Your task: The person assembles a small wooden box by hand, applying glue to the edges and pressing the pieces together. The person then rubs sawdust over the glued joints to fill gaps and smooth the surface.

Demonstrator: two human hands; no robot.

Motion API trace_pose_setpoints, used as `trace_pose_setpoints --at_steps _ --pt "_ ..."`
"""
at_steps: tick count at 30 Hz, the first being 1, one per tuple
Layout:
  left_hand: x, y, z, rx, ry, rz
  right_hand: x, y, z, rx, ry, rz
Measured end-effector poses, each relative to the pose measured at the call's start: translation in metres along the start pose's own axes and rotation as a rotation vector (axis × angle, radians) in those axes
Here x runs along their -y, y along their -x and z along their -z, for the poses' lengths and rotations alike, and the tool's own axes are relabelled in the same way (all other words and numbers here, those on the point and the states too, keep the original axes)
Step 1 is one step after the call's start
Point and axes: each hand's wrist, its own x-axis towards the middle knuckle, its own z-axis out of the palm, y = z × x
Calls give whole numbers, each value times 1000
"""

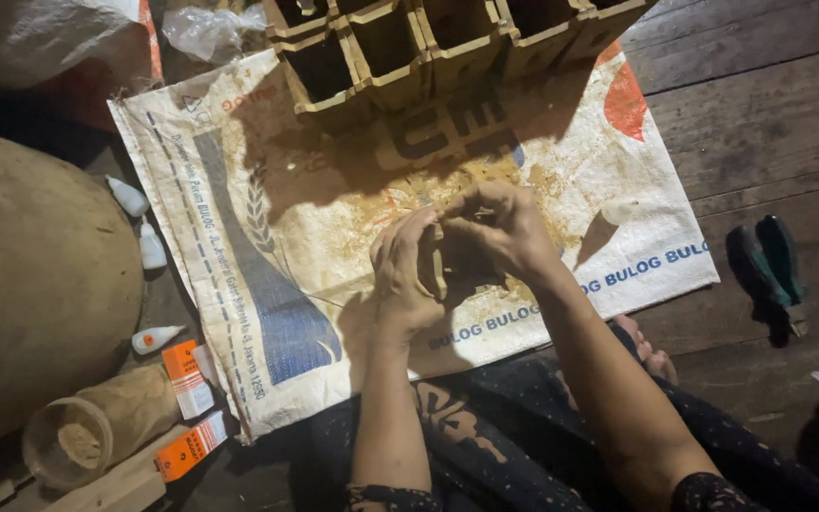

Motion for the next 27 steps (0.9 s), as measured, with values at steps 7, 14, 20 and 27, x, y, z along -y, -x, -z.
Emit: trace_pose_setpoints --at_steps 7,14,20,27 --pt "-4 -2 -1 0 -69 -13 -8 -7 4 25 166 191" --pt "3 -3 -7 -48 -95 -15 -37 -7 -5 -91 348 289" --pt "6 -1 -1 -59 20 26 -24 11 6 -285 222 243" --pt "27 5 -1 -120 230 24 -105 61 49 -283 1131 201"
